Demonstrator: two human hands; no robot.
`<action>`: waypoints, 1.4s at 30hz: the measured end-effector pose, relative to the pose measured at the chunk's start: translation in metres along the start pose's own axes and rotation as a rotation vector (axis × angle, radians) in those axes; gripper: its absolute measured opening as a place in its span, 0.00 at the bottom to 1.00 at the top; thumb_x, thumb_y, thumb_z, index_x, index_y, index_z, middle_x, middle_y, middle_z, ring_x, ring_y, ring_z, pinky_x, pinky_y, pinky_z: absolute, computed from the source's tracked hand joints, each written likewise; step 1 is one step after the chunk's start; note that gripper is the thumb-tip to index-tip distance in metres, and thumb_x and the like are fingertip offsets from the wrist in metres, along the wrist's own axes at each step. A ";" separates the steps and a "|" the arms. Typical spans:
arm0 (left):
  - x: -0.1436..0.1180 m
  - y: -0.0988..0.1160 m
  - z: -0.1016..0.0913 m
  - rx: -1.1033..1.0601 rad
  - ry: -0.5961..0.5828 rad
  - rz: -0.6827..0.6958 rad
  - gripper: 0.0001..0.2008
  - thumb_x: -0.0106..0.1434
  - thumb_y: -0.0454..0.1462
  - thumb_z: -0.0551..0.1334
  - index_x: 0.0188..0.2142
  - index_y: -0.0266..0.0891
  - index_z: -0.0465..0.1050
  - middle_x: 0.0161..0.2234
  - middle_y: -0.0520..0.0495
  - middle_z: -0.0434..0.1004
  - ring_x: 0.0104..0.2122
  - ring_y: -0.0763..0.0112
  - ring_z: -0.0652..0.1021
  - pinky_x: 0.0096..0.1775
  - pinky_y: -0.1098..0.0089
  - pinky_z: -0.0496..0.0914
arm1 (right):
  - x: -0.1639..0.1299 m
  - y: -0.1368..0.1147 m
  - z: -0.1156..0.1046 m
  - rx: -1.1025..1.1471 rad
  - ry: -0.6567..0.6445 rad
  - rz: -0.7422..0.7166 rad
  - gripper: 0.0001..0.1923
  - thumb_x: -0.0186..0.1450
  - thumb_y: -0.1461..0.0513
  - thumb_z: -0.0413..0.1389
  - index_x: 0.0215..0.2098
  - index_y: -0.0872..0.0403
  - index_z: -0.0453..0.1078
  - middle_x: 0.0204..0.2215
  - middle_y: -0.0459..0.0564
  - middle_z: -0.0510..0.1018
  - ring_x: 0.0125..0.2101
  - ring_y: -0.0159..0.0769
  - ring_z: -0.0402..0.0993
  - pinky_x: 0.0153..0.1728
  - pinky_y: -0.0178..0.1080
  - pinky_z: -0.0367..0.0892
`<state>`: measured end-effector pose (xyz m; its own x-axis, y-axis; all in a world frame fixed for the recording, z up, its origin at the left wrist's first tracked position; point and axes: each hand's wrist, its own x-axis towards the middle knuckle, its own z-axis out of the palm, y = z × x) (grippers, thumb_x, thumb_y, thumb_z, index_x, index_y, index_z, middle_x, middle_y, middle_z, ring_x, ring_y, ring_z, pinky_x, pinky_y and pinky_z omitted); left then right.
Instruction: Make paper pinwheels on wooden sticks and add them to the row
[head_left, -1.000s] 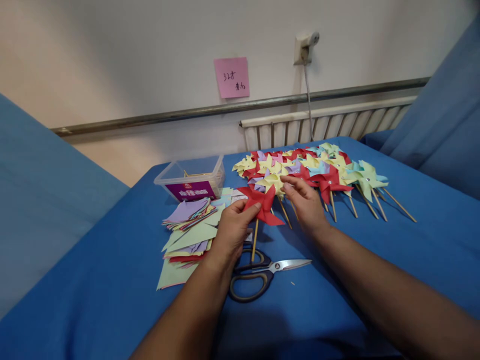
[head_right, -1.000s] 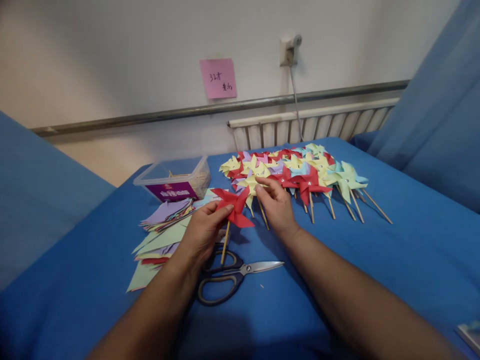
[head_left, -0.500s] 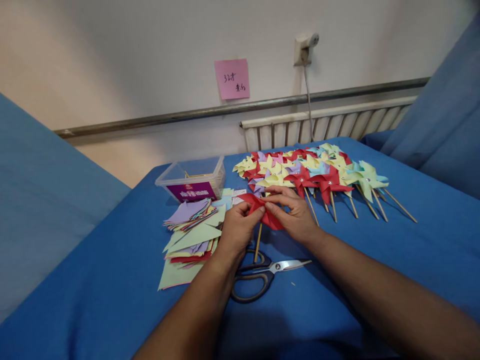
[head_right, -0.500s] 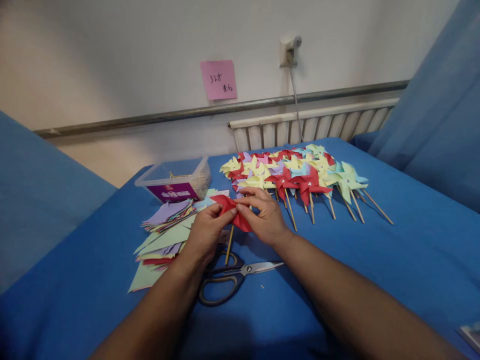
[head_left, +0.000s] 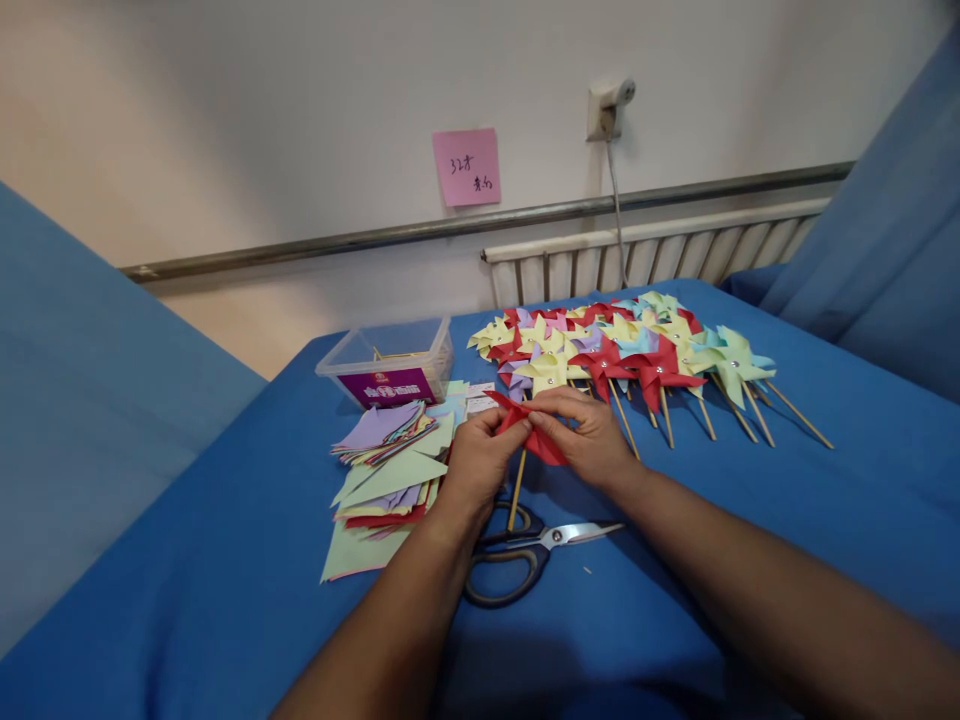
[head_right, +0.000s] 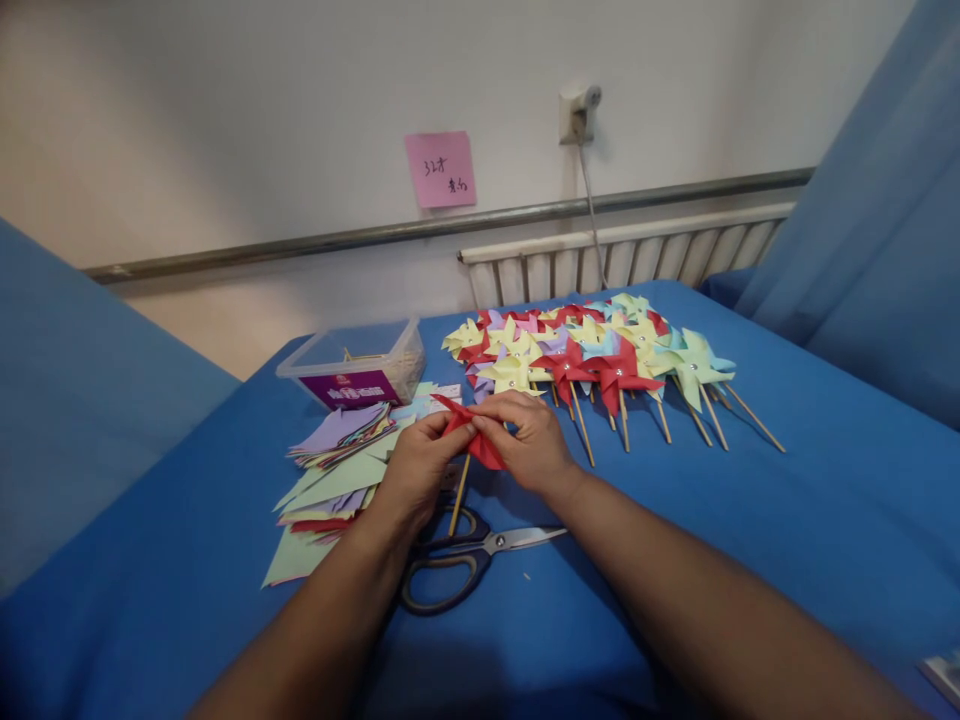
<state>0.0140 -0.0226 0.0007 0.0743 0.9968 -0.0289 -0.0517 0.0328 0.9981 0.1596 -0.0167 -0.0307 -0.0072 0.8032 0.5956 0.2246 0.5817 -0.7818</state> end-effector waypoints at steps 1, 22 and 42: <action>-0.001 0.000 0.000 -0.009 0.005 -0.020 0.12 0.48 0.42 0.72 0.27 0.37 0.77 0.23 0.52 0.75 0.23 0.75 0.70 0.29 0.74 0.63 | 0.000 -0.001 0.000 0.004 -0.004 0.000 0.08 0.65 0.59 0.58 0.39 0.46 0.79 0.37 0.50 0.81 0.40 0.40 0.76 0.45 0.44 0.70; 0.003 0.002 0.000 -0.446 0.042 -0.174 0.11 0.45 0.31 0.72 0.30 0.31 0.78 0.26 0.47 0.79 0.26 0.75 0.76 0.32 0.76 0.70 | -0.004 -0.001 0.000 -0.355 -0.024 -0.190 0.26 0.64 0.57 0.59 0.59 0.48 0.61 0.55 0.56 0.70 0.57 0.46 0.65 0.57 0.54 0.62; 0.009 -0.003 -0.006 -0.577 0.078 -0.251 0.08 0.52 0.26 0.67 0.33 0.31 0.76 0.28 0.46 0.80 0.24 0.73 0.78 0.27 0.75 0.72 | -0.003 -0.008 0.001 -0.342 -0.003 -0.242 0.15 0.60 0.60 0.63 0.44 0.50 0.68 0.54 0.57 0.68 0.57 0.49 0.65 0.55 0.54 0.63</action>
<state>0.0089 -0.0135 -0.0025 0.0819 0.9552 -0.2843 -0.5721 0.2787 0.7714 0.1570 -0.0237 -0.0262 -0.1026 0.6490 0.7538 0.5268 0.6783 -0.5122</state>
